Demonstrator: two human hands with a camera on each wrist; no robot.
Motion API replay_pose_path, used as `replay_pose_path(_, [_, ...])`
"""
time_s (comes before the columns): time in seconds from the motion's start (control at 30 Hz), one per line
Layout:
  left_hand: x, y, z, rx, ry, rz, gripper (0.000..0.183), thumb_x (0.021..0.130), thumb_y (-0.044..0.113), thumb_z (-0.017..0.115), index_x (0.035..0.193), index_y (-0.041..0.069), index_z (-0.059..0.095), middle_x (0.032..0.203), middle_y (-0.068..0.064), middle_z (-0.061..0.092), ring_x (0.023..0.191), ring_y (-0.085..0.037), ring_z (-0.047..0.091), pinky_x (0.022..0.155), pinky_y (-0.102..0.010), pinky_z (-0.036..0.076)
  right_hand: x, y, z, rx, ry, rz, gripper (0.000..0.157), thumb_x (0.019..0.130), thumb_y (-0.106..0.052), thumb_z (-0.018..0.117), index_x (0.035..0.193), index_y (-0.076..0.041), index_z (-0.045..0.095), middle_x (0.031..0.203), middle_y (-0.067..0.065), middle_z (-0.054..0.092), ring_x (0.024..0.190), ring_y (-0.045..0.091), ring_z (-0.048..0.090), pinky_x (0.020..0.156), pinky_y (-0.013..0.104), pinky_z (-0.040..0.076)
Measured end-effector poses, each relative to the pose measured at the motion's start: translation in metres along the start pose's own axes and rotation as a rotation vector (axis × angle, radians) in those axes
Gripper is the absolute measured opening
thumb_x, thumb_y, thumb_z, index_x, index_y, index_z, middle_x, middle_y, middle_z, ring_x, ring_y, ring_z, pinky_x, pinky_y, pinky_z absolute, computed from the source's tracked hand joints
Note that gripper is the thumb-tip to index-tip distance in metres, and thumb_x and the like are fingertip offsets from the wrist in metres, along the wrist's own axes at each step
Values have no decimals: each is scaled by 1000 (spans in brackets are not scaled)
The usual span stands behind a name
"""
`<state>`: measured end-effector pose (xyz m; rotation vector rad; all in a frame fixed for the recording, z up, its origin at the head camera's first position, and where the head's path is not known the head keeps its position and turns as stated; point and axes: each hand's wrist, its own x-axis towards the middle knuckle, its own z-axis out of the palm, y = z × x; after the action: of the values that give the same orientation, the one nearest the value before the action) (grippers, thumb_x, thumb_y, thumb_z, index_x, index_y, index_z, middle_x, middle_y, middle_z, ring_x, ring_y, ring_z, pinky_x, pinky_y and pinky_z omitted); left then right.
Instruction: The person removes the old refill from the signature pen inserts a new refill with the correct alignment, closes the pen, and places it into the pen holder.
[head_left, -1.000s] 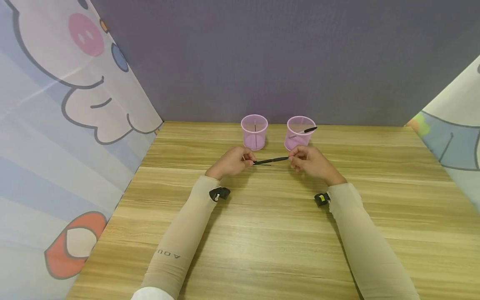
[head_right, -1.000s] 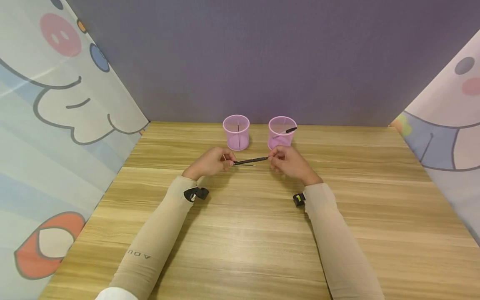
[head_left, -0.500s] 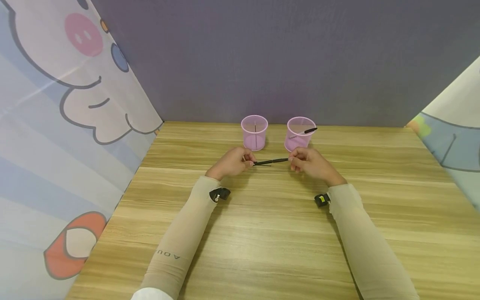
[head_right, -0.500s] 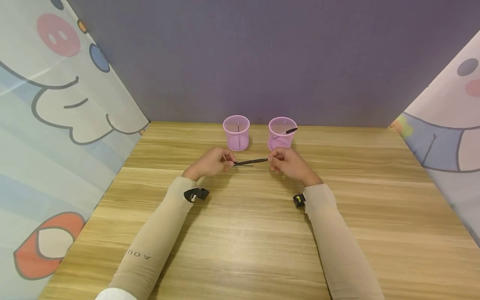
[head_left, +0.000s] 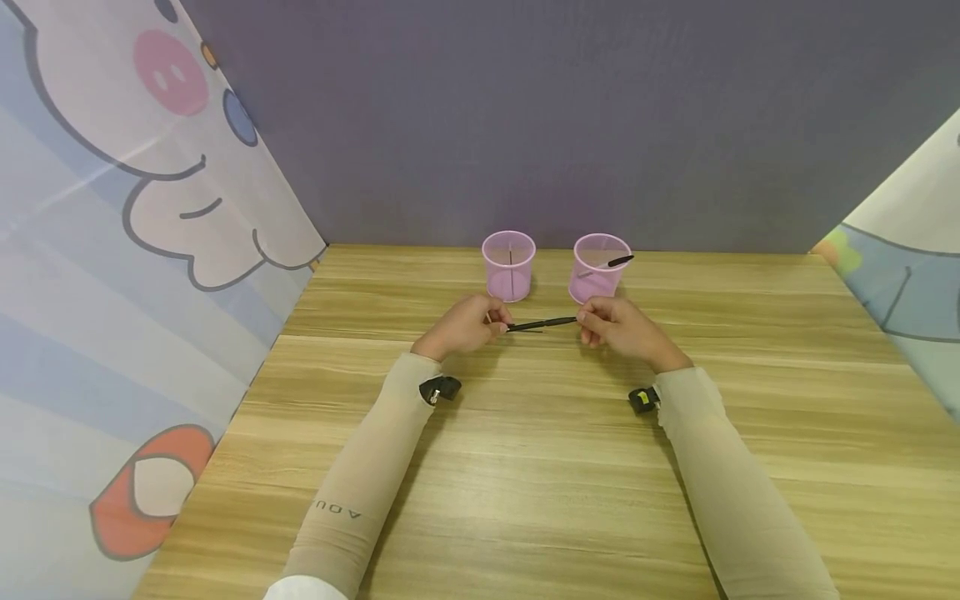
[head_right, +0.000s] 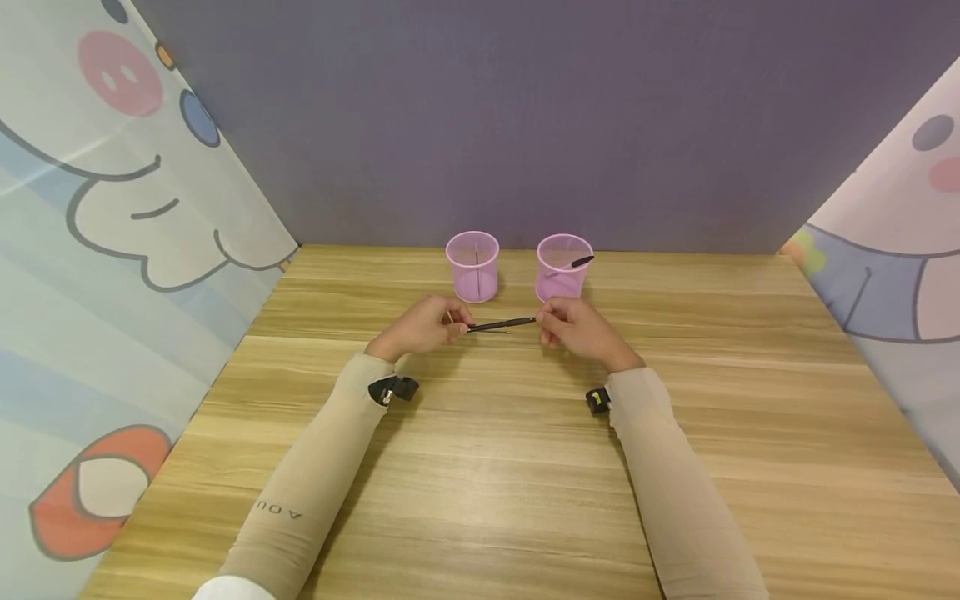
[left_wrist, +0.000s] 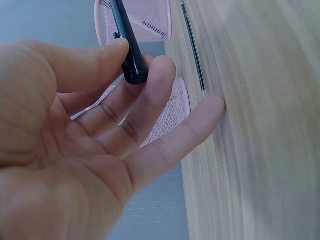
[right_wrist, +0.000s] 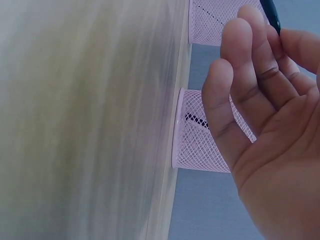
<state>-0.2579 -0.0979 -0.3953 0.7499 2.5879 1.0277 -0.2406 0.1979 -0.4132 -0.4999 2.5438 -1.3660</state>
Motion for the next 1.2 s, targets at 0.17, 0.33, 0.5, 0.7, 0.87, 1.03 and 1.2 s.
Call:
replay_pose_path(0.17, [-1,0,0,1,3,-7,10,100,7,62,103,6,72,91,-7,68,77,-15,66,69,-25,54,0,0,1,-7,4,-7,27,108,-17,51,99,5,63,81,16,69,70,21,65,63,32,56])
replay_pose_path(0.33, [-1,0,0,2,2,-10,10,100,7,63,103,7,72,92,-7,68,78,-15,67,70,-25,54,-2,0,2,-1,2,-23,28,108,-17,51,98,7,63,79,15,69,68,20,65,63,31,57])
replay_pose_path(0.5, [-1,0,0,6,0,0,10,100,7,63,103,7,72,91,-7,68,77,-15,65,70,-25,53,-2,-1,2,10,-4,-16,31,109,-19,50,98,8,62,78,13,68,68,19,65,63,30,56])
replay_pose_path(0.7, [-2,0,-1,-1,1,9,9,100,6,63,103,6,72,91,-7,68,77,-15,65,70,-25,54,-3,-3,3,7,1,-6,32,109,-19,50,98,7,63,77,12,68,67,20,65,63,31,57])
replay_pose_path(0.87, [-2,-1,-1,-4,3,3,10,101,6,62,103,6,71,92,-8,68,77,-16,67,69,-25,55,-3,-4,2,8,8,5,33,109,-21,50,99,7,63,79,13,69,68,18,64,63,31,56])
replay_pose_path(1.03, [-1,-1,-1,-2,8,5,10,101,7,62,103,6,72,91,-7,68,76,-15,66,69,-25,54,-2,-4,1,-2,20,13,34,109,-24,50,101,6,65,82,15,69,69,19,65,64,31,57])
replay_pose_path(1.2, [-1,-3,0,-2,13,2,10,101,7,62,103,6,72,90,-7,68,77,-17,68,68,-25,54,-3,-5,-1,16,20,3,23,105,-17,57,106,5,63,85,18,68,71,23,66,62,33,57])
